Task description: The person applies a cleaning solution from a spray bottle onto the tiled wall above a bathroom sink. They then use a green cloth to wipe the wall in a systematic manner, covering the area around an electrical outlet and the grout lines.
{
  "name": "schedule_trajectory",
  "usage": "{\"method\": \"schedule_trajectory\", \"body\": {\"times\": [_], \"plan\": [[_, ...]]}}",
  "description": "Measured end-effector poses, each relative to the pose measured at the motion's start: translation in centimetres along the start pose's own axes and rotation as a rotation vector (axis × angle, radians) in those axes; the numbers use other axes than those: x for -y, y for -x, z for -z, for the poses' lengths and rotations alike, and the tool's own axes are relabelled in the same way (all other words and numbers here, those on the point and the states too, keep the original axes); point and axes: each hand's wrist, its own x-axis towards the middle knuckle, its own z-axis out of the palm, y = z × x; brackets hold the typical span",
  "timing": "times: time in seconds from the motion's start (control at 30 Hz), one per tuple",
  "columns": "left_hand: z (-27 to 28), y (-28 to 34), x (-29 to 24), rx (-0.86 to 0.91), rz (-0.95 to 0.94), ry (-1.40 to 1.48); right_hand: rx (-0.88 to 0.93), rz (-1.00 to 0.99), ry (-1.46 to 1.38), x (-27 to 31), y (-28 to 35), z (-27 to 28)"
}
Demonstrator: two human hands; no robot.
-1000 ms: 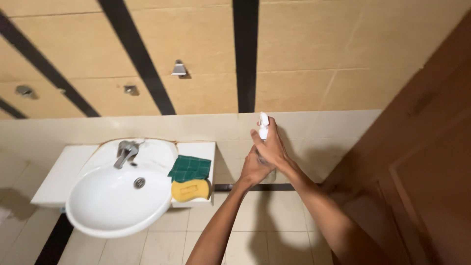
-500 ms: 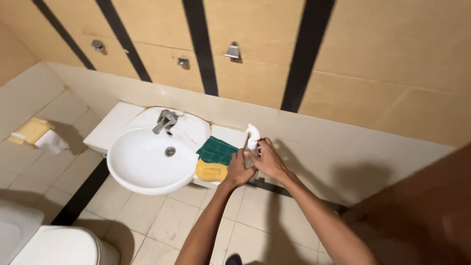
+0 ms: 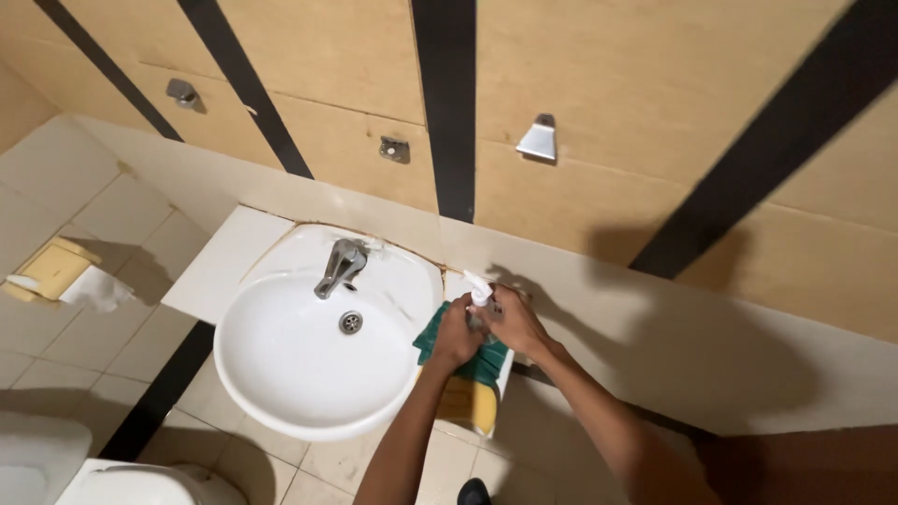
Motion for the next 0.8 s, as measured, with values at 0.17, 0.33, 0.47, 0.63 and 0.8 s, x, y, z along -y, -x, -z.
{"method": "schedule_trajectory", "body": {"times": [0.17,0.33,0.47,0.63,0.8], "plan": [[-0.3,-4.5,2.1,-0.015,-0.002,0.046,-0.045,-0.150,0.127,-1.3,-4.0,-0.7],[-1.8,-7.1,3.9,-0.043,0.007,0.010,-0.041,-0.240,0.162,-2.7,-6.0,-0.9],[-2.5,-8.3,3.3,-0.004,0.062,-0.065,-0.077,-0.286,0.088,-5.0,-6.8,-1.0],[-3.7,-8.1,5.7,-0.033,0.078,-0.069,-0.078,-0.283,0.029,-7.9,-6.5,-2.9],[-1.0,-8.1,2.2,0.055,0.132,0.003,-0.065,-0.268,0.125,-9.2,-7.0,-2.8]]}}
